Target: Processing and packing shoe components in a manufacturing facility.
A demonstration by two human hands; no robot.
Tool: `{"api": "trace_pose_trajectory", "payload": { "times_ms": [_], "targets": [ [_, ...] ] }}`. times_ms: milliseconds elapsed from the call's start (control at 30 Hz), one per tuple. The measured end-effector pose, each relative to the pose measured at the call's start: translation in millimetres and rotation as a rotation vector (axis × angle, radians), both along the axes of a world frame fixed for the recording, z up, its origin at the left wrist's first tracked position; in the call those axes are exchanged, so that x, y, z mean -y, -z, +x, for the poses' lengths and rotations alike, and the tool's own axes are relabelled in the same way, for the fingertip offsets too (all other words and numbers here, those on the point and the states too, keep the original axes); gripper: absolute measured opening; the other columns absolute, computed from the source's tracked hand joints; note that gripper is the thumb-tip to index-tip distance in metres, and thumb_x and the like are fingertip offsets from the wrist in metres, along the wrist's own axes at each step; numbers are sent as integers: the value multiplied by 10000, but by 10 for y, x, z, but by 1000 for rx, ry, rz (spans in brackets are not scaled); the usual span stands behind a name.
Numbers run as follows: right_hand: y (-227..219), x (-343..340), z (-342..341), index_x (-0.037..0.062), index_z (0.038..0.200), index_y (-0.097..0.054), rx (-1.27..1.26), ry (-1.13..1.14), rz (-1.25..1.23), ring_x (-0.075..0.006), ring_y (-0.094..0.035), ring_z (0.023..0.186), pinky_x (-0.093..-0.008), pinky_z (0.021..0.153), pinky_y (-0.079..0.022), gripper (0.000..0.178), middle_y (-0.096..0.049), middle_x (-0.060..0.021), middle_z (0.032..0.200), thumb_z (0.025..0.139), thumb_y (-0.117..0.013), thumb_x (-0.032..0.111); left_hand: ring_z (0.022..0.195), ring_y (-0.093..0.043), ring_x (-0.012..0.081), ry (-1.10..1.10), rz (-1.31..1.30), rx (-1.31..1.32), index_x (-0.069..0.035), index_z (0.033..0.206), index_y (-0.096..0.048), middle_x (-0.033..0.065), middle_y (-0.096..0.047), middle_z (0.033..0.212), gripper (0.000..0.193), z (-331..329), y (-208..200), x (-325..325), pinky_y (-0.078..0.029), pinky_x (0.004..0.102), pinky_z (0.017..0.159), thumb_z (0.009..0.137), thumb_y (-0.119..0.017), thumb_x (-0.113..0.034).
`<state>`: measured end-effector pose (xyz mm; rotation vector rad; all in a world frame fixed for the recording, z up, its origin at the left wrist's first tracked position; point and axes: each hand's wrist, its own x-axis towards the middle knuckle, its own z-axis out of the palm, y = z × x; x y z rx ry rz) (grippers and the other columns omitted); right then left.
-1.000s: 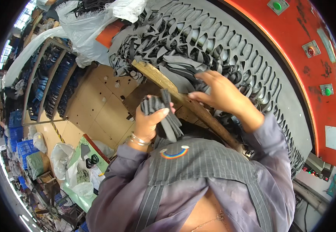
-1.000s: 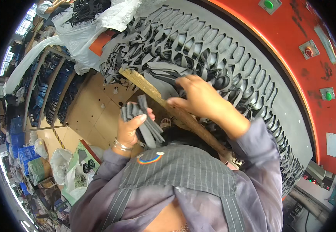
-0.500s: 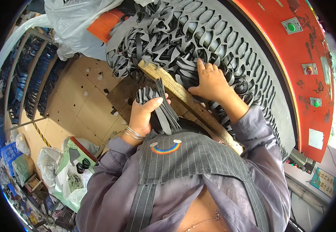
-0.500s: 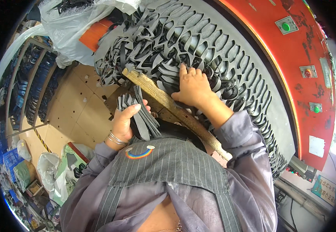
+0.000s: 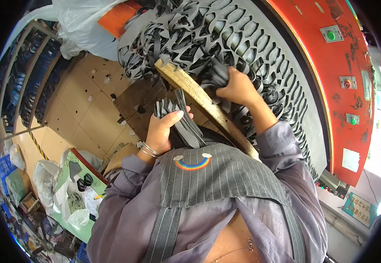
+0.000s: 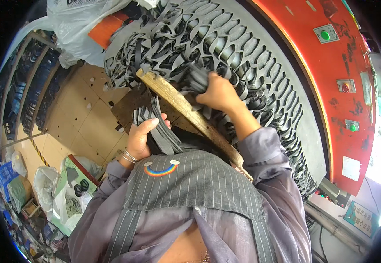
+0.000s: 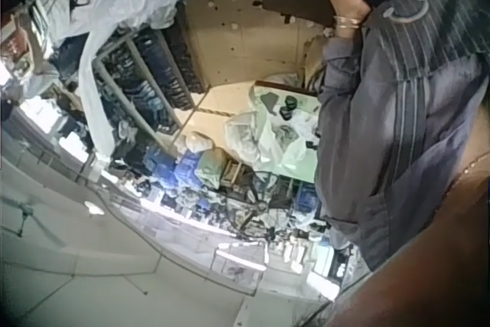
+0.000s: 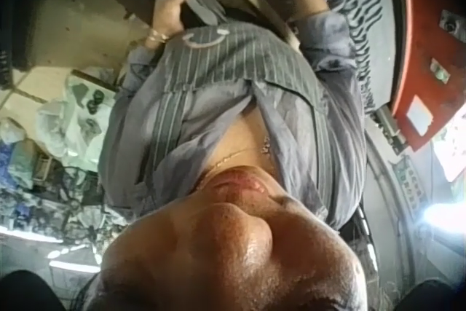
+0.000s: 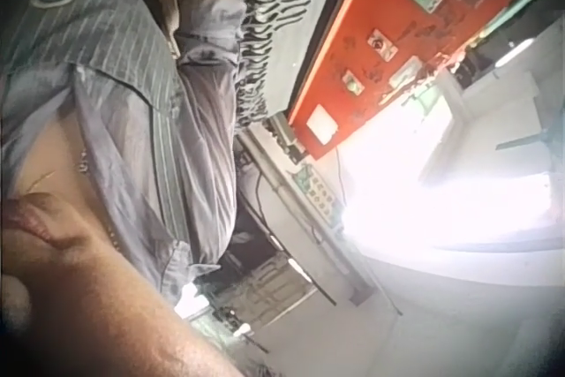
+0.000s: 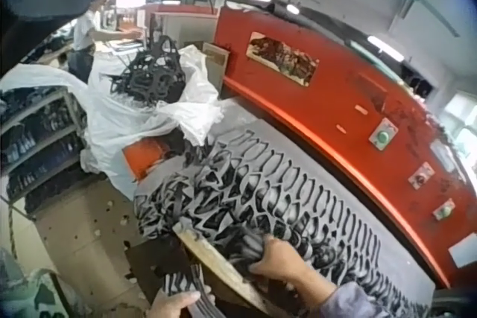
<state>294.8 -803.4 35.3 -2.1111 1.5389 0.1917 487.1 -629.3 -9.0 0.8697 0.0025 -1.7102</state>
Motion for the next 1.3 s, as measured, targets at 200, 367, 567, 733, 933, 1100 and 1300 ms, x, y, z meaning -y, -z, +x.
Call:
{"api": "trace_pose_trajectory", "payload": {
  "times_ms": [200, 367, 567, 733, 933, 1100, 1300],
  "targets": [
    [84, -20, -504, -38, 1165, -553, 596, 314, 199, -156, -602, 927, -290, 875, -477, 576, -653, -77, 1039, 641, -766, 71, 904, -662, 235, -61, -68, 17, 43, 1118, -595, 132, -672, 1006, 317, 20, 17, -13, -557, 378, 794, 823, -644, -62],
    [97, -61, -634, -8, 1144, -573, 709, 197, 178, -131, -595, 889, -283, 835, -485, 543, -647, -41, 1027, 641, -775, 30, 943, -647, 251, -30, -69, 41, 7, 1177, -554, 135, -648, 1072, 375, 14, 21, -12, -562, 429, 818, 826, -631, -103],
    [35, -135, -622, -8, 1165, -555, 758, 199, 151, -125, -598, 918, -288, 867, -481, 560, -651, -36, 1022, 648, -768, 24, 902, -662, 225, -57, -55, 22, 39, 1130, -587, 136, -672, 1018, 347, 7, 21, 4, -556, 371, 800, 810, -660, -73],
    [-38, -115, -556, 21, 1130, -582, 713, 42, 242, -115, -587, 873, -286, 821, -481, 517, -650, -27, 969, 645, -762, 48, 897, -663, 224, -18, -59, 28, 28, 1139, -583, 135, -673, 1016, 359, 2, 45, 45, -559, 374, 796, 805, -661, -78],
    [-50, -196, -453, 44, 1149, -532, 247, -486, -110, -351, -603, 971, -378, 865, -490, 608, -618, -172, 997, 602, -789, 115, 899, -663, 224, -10, -95, 22, 25, 1139, -583, 132, -674, 1008, 356, 13, 80, 72, -558, 368, 796, 807, -661, -79],
    [51, -294, -598, 48, 1130, -538, 426, -196, -126, -275, -645, 982, -348, 848, -515, 558, -639, -155, 1033, 635, -791, 86, 939, -654, 248, 25, -107, 82, 23, 1175, -561, 147, -653, 1071, 385, 54, 87, 109, -567, 424, 800, 826, -639, -118],
    [-263, -248, -955, 24, 1138, -525, 1098, 495, 87, -248, -633, 852, -392, 806, -529, 521, -628, -116, 947, 653, -714, 18, 906, -657, 244, 3, -224, 143, 27, 1164, -556, 143, -658, 1039, 378, 73, 13, 356, -566, 414, 793, 815, -636, -97]
  ]
}}
